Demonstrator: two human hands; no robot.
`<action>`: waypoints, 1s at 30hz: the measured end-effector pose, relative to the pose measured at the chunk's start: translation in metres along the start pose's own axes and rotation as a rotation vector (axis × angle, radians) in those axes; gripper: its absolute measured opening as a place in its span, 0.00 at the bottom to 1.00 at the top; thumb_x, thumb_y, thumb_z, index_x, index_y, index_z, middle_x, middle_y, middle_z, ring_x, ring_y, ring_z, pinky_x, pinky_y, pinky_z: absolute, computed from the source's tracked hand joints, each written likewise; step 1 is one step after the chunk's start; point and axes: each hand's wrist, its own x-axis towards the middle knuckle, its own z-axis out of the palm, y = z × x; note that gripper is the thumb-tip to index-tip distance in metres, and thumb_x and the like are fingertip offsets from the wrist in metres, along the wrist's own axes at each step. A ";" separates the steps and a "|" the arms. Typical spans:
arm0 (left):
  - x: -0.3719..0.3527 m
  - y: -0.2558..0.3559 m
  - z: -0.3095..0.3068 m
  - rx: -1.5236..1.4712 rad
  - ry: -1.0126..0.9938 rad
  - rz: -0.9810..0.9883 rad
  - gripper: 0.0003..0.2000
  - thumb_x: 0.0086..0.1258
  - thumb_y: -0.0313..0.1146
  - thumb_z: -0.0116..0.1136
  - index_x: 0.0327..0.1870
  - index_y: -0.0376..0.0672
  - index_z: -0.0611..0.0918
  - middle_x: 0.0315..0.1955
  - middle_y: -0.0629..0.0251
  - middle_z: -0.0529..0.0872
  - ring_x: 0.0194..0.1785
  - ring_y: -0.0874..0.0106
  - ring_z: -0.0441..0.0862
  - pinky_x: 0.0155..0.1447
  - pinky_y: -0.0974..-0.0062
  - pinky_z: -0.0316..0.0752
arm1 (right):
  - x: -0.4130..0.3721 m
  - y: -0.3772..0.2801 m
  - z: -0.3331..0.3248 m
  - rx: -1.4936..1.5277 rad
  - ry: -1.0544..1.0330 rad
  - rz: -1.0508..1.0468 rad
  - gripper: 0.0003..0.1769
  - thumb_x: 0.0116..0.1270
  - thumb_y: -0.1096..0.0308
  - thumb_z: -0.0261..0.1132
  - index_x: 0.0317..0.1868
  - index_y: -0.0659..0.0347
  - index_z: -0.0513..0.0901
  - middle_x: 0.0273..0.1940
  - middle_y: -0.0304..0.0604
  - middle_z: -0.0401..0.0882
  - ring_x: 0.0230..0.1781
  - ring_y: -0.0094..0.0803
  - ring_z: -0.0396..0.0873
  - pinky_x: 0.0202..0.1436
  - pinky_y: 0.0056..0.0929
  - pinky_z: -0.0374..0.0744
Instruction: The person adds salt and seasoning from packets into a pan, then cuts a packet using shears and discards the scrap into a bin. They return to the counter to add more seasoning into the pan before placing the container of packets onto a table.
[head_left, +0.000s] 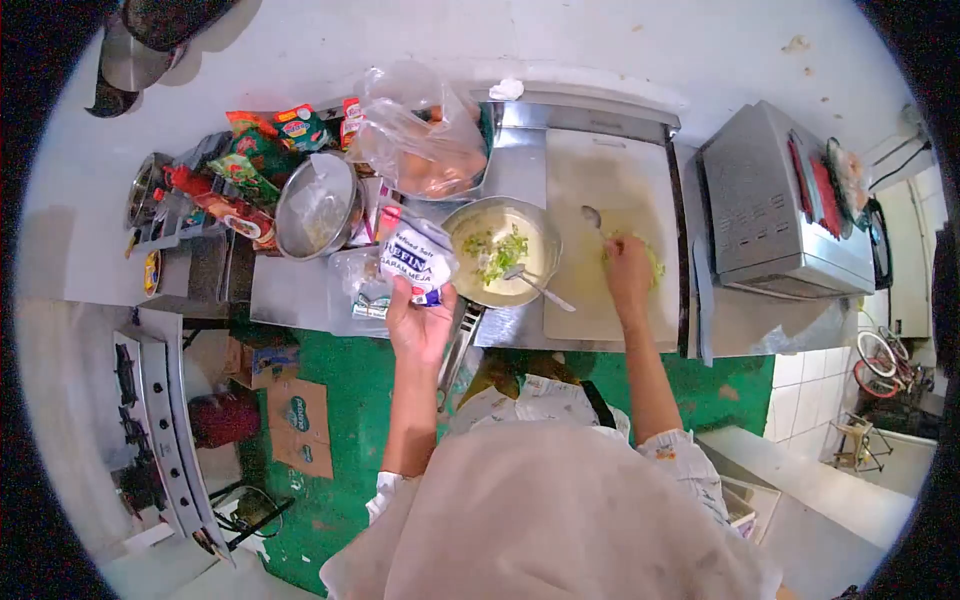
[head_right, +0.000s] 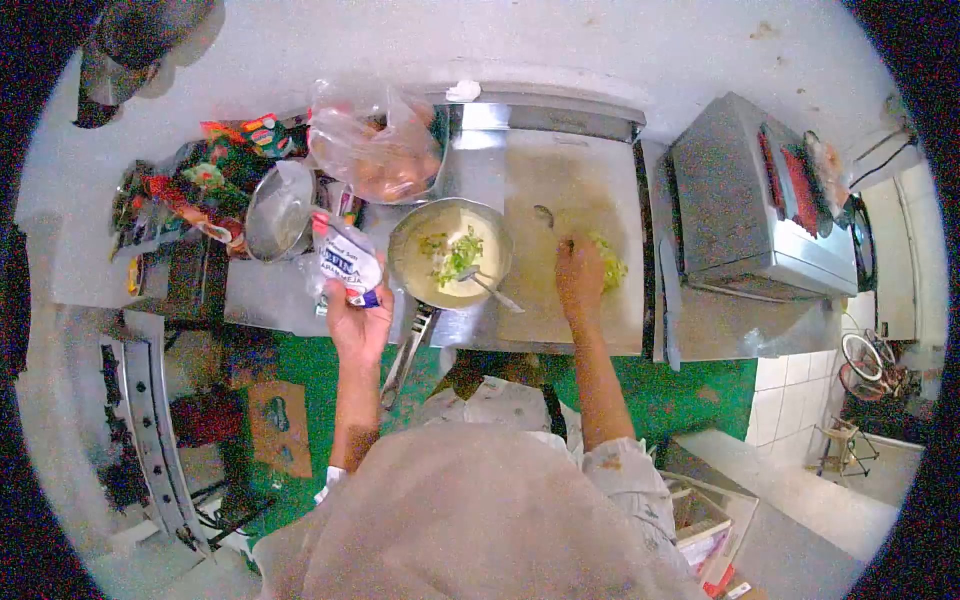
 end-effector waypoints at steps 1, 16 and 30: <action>0.001 -0.001 0.007 0.087 0.080 0.044 0.23 0.60 0.38 0.63 0.57 0.46 0.73 0.53 0.64 0.78 0.55 0.65 0.76 0.47 0.67 0.79 | 0.002 -0.006 -0.010 0.006 -0.003 -0.002 0.09 0.61 0.66 0.60 0.35 0.64 0.80 0.35 0.52 0.79 0.36 0.48 0.78 0.40 0.42 0.76; 0.020 0.004 0.039 0.567 0.155 0.224 0.22 0.57 0.24 0.64 0.52 0.43 0.71 0.40 0.67 0.81 0.38 0.74 0.81 0.33 0.76 0.80 | 0.001 -0.126 -0.111 0.480 -0.496 -0.337 0.07 0.60 0.69 0.61 0.36 0.59 0.84 0.34 0.49 0.81 0.34 0.40 0.79 0.40 0.32 0.76; 0.022 0.015 0.054 0.822 0.081 0.263 0.20 0.58 0.24 0.63 0.50 0.43 0.70 0.36 0.66 0.80 0.35 0.74 0.80 0.31 0.78 0.81 | 0.001 -0.142 -0.108 0.560 -0.613 -0.250 0.08 0.58 0.78 0.59 0.37 0.68 0.83 0.30 0.38 0.81 0.33 0.21 0.74 0.39 0.22 0.73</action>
